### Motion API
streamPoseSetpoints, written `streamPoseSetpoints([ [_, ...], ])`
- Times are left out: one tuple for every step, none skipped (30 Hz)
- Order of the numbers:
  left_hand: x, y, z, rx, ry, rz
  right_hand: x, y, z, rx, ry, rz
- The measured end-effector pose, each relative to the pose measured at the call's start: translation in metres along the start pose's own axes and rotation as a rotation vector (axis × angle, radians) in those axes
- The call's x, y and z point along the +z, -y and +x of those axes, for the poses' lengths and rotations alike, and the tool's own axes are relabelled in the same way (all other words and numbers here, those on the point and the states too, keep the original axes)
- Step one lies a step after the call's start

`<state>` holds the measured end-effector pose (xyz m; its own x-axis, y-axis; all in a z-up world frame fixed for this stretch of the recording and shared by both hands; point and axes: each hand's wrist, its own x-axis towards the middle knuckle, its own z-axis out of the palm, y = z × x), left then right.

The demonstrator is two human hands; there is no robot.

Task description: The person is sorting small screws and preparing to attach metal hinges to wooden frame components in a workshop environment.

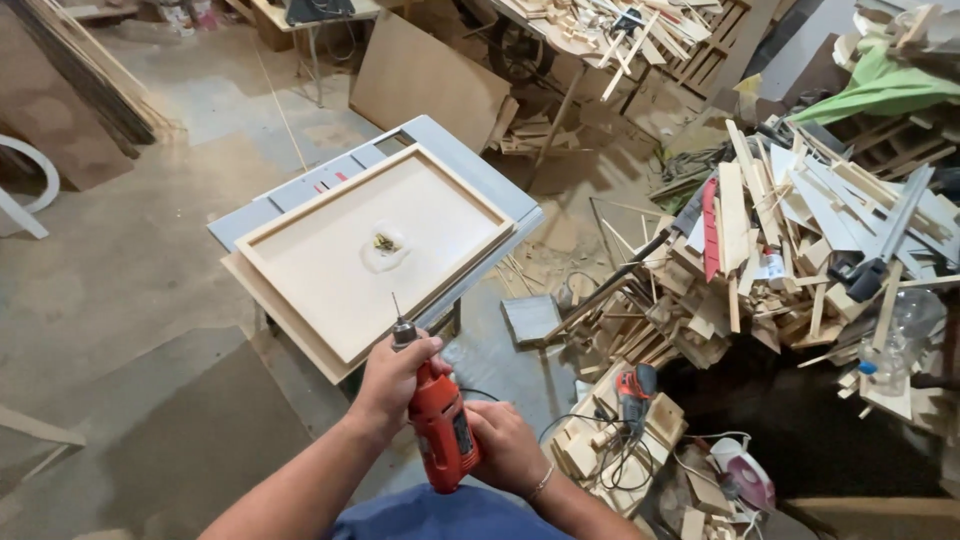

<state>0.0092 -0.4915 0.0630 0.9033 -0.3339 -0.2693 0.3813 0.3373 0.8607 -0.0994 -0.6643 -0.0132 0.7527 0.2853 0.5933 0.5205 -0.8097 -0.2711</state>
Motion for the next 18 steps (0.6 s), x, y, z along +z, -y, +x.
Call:
streamPoseSetpoints([
  [0.007,0.007,0.005,-0.013,-0.039,-0.008,-0.026,0.000,0.020,-0.008,0.178,0.265],
  [0.014,0.015,0.011,-0.026,-0.077,-0.015,-0.050,0.000,0.040,-0.018,0.352,0.533],
  [0.021,0.024,0.016,-0.043,-0.072,-0.014,-0.051,-0.022,0.025,0.000,0.353,0.534],
  [0.027,0.032,0.022,-0.020,-0.062,-0.022,-0.052,-0.043,0.011,0.064,0.565,0.440],
  [0.034,0.039,0.027,0.007,-0.056,-0.036,-0.054,-0.066,-0.001,0.119,0.780,0.343],
  [0.043,0.046,0.026,-0.005,-0.055,-0.040,-0.073,-0.060,0.008,0.129,0.788,0.345],
  [0.052,0.048,0.031,0.004,-0.043,-0.027,-0.089,-0.059,0.024,0.221,0.770,0.557],
  [0.060,0.050,0.037,0.013,-0.031,-0.014,-0.105,-0.057,0.041,0.311,0.745,0.770],
  [0.073,0.051,0.042,0.010,-0.032,-0.015,-0.097,-0.067,0.030,0.313,0.747,0.771],
  [0.084,0.052,0.048,-0.018,-0.047,-0.039,-0.089,-0.077,0.019,0.448,0.684,0.661],
  [0.094,0.056,0.050,-0.055,-0.071,-0.065,-0.080,-0.084,0.005,0.583,0.630,0.554],
  [0.106,0.054,0.049,-0.067,-0.082,-0.069,-0.080,-0.086,-0.001,0.591,0.644,0.561],
  [0.117,0.049,0.052,-0.066,-0.037,-0.005,-0.079,-0.089,-0.003,0.651,0.500,0.572],
  [0.127,0.043,0.056,-0.065,0.008,0.058,-0.077,-0.093,-0.004,0.709,0.356,0.579],
  [0.135,0.030,0.056,-0.075,0.007,0.063,-0.074,-0.101,-0.009,0.719,0.356,0.585],
  [0.142,0.017,0.057,0.084,0.089,0.241,-0.070,-0.109,-0.014,0.727,0.262,0.660],
  [0.148,0.003,0.059,0.245,0.173,0.418,-0.065,-0.117,-0.017,0.732,0.165,0.733],
  [0.152,-0.017,0.051,0.236,0.176,0.422,-0.064,-0.129,-0.014,0.741,0.163,0.737],
])
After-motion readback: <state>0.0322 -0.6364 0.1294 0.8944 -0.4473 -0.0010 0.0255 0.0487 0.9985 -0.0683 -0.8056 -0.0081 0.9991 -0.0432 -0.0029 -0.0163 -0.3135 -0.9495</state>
